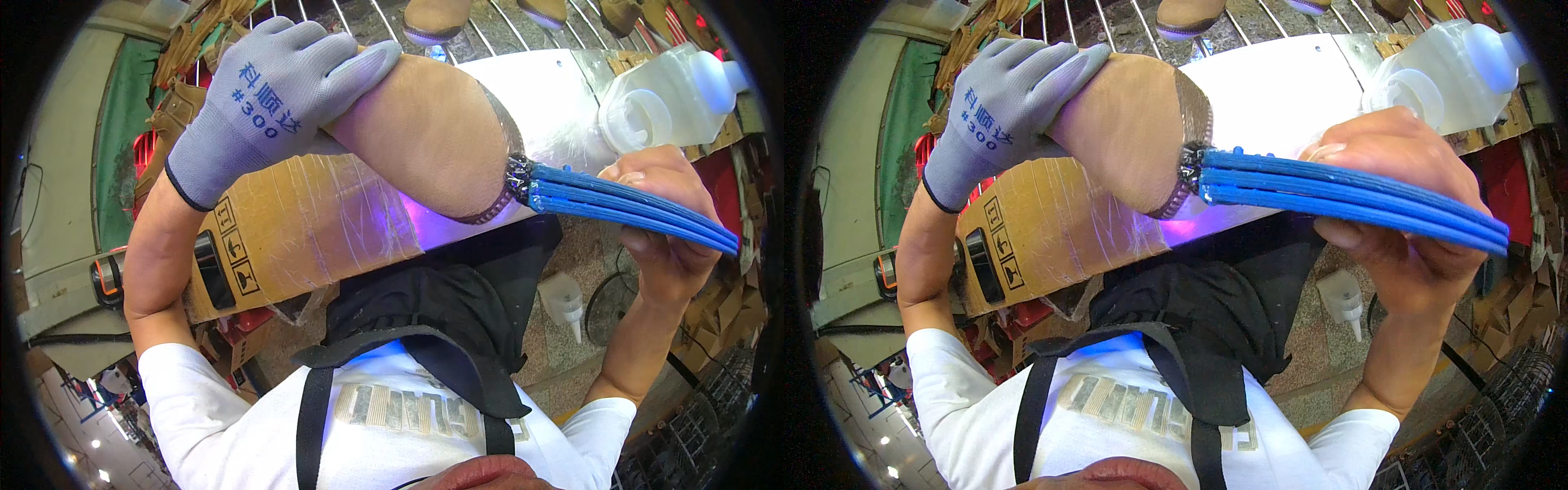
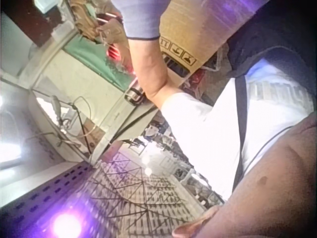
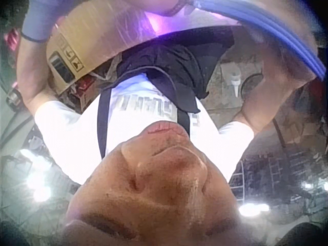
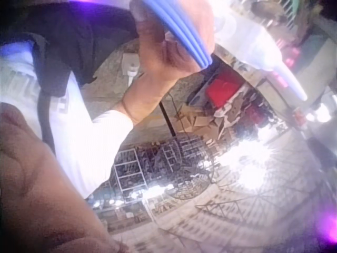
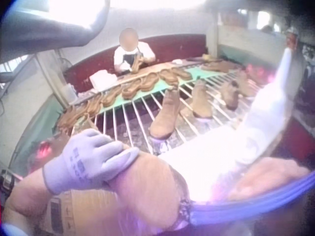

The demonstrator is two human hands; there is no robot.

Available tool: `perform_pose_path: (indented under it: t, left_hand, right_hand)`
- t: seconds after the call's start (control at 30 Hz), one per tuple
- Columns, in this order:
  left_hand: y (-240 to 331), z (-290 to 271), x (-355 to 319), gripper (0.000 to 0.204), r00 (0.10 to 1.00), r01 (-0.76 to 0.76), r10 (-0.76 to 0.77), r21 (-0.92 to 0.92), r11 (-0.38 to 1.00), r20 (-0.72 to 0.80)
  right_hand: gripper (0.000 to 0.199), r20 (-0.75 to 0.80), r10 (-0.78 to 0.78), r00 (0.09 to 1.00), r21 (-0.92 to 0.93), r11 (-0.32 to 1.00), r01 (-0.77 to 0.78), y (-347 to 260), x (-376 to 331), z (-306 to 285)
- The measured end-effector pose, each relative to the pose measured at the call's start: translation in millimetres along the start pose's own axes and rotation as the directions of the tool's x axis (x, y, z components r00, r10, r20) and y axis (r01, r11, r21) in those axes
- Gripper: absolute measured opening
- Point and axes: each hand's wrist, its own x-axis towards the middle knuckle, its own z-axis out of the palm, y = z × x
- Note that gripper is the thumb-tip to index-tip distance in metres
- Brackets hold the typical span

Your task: The person applies adhesive to the base of several boots using a blue tool. They pick up each boot from a rack, spread glue around the edges where the upper meets the sole, and then place the boot back on the rack.

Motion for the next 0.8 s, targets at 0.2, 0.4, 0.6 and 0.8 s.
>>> perform_pose_path:
  t: [0.2, 0.4, 0.6, 0.8]
  left_hand:
    - [5.9, -1.9, -1.4, 0.089, 0.997, 0.067, -0.063, -0.085, 0.994, 0.044]
    - [9.9, -6.3, -2.3, 0.087, 0.979, 0.172, -0.145, -0.203, 0.964, 0.141]
    - [16.6, -15.5, 1.8, 0.087, 0.948, 0.266, -0.192, -0.306, 0.914, 0.252]
    - [21.4, -24.2, 9.1, 0.086, 0.879, 0.405, -0.218, -0.421, 0.812, 0.424]
  right_hand:
    - [0.036, -0.089, 0.012, 0.996, -0.164, 0.986, -0.026, -14.8, -3.6, 4.5]
    - [0.036, -0.096, -0.048, 0.994, -0.321, 0.947, 0.014, -17.7, -2.3, 4.2]
    - [0.033, -0.122, -0.051, 0.991, -0.378, 0.926, 0.001, -23.2, -0.2, 11.9]
    - [0.033, -0.137, -0.069, 0.988, -0.406, 0.914, 0.008, -25.2, 0.7, 22.1]
